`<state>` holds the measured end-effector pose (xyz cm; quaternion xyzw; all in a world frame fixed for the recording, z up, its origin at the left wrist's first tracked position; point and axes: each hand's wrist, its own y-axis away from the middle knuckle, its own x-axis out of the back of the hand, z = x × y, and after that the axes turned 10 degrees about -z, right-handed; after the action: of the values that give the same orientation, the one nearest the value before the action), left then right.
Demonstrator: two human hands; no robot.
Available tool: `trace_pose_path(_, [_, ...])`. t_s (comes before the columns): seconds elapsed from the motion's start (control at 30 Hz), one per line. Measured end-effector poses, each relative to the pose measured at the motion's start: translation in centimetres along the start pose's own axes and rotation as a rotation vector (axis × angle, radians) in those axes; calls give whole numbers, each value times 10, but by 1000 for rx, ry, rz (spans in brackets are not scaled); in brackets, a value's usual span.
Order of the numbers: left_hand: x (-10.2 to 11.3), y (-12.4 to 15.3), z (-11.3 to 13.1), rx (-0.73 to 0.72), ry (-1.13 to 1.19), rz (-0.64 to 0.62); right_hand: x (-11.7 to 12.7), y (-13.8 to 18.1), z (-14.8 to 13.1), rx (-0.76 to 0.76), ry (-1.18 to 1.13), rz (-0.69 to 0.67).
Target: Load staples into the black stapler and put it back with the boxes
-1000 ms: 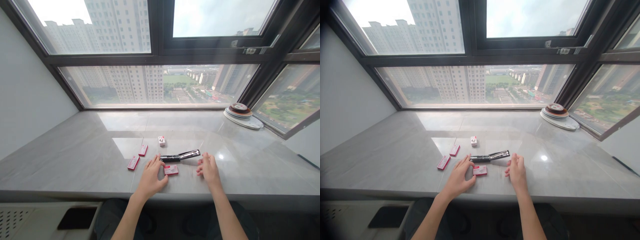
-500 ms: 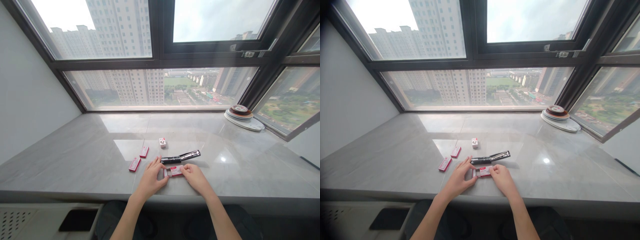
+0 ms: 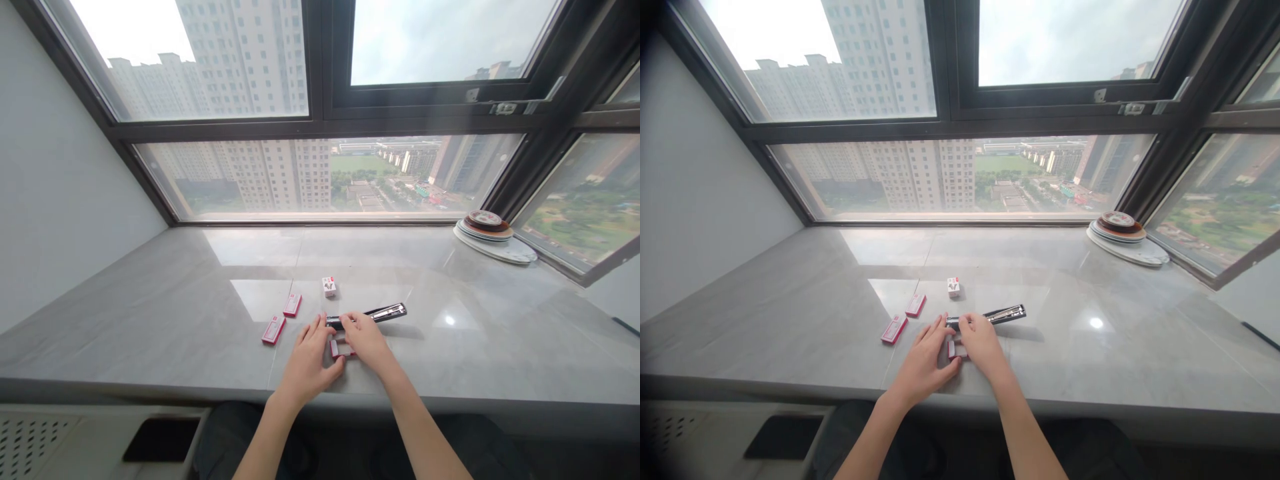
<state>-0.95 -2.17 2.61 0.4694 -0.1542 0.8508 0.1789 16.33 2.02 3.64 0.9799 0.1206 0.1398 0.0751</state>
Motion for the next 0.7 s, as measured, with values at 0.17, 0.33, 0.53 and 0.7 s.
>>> trace_pose_path(0.17, [3,0,0,-3,20,-6,-11,-9,3,63,-41,44])
trace_pose_path(0.33, [4,0,-3,-13,41,-18,-9,-2,-20,187,194,63])
trace_pose_path(0.53, [4,0,-6,3,58,-21,4,32,-28,218,508,-32])
trace_pose_path(0.7, [4,0,-5,7,60,-8,16,52,-17,167,563,-76])
